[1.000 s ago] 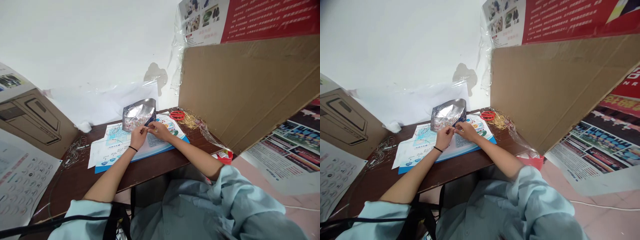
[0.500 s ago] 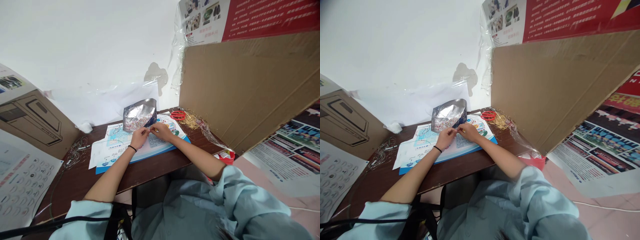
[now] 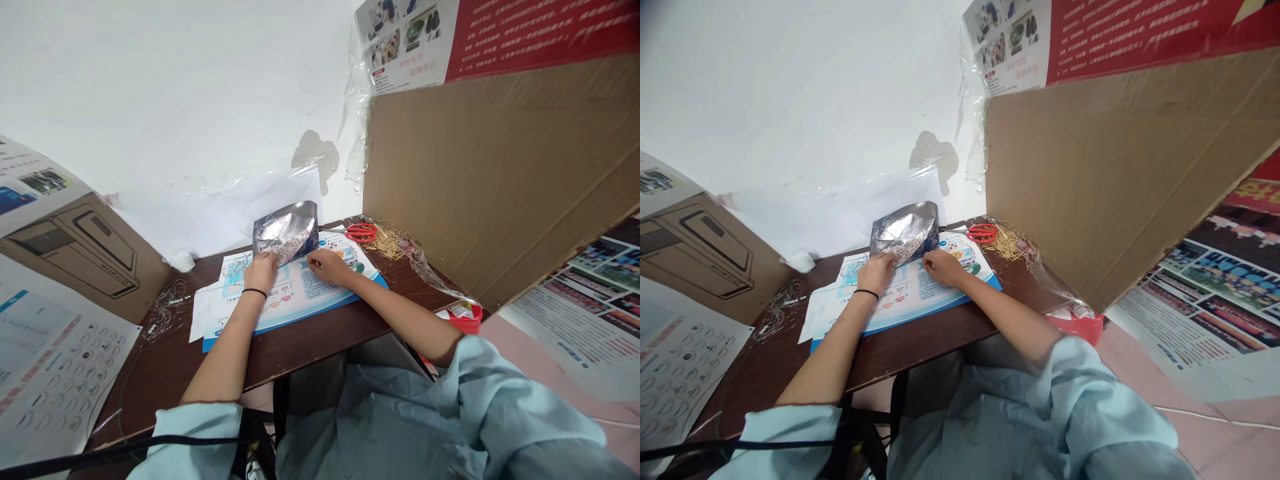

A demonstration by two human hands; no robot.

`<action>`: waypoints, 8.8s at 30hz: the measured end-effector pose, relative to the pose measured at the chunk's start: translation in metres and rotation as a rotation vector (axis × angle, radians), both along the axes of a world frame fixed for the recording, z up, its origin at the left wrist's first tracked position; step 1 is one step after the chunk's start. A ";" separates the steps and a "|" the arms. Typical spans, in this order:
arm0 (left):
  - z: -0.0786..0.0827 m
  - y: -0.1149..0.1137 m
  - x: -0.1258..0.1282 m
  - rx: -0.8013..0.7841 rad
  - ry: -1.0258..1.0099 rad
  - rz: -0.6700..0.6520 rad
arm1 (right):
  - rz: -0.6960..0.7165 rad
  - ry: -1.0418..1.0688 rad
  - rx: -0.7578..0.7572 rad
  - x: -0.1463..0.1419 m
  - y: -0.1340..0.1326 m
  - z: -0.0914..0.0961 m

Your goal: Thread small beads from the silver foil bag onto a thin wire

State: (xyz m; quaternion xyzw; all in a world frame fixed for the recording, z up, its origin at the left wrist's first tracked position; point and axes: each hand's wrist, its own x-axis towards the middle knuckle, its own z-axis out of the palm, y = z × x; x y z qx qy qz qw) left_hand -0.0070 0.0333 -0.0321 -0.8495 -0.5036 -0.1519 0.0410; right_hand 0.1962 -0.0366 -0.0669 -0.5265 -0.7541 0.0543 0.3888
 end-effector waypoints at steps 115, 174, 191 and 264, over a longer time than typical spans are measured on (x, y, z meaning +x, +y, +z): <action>-0.011 -0.018 0.032 -1.145 -1.340 -0.157 | -0.101 0.228 0.007 -0.015 -0.011 0.010; -0.013 -0.018 0.033 -1.098 -1.309 -0.187 | -0.149 0.188 -0.034 -0.015 -0.013 0.014; -0.015 -0.016 0.032 -1.100 -1.336 -0.172 | -0.164 0.195 -0.035 -0.014 -0.013 0.015; -0.016 -0.018 0.032 -1.112 -1.313 -0.234 | -0.133 0.203 0.068 -0.015 -0.013 0.011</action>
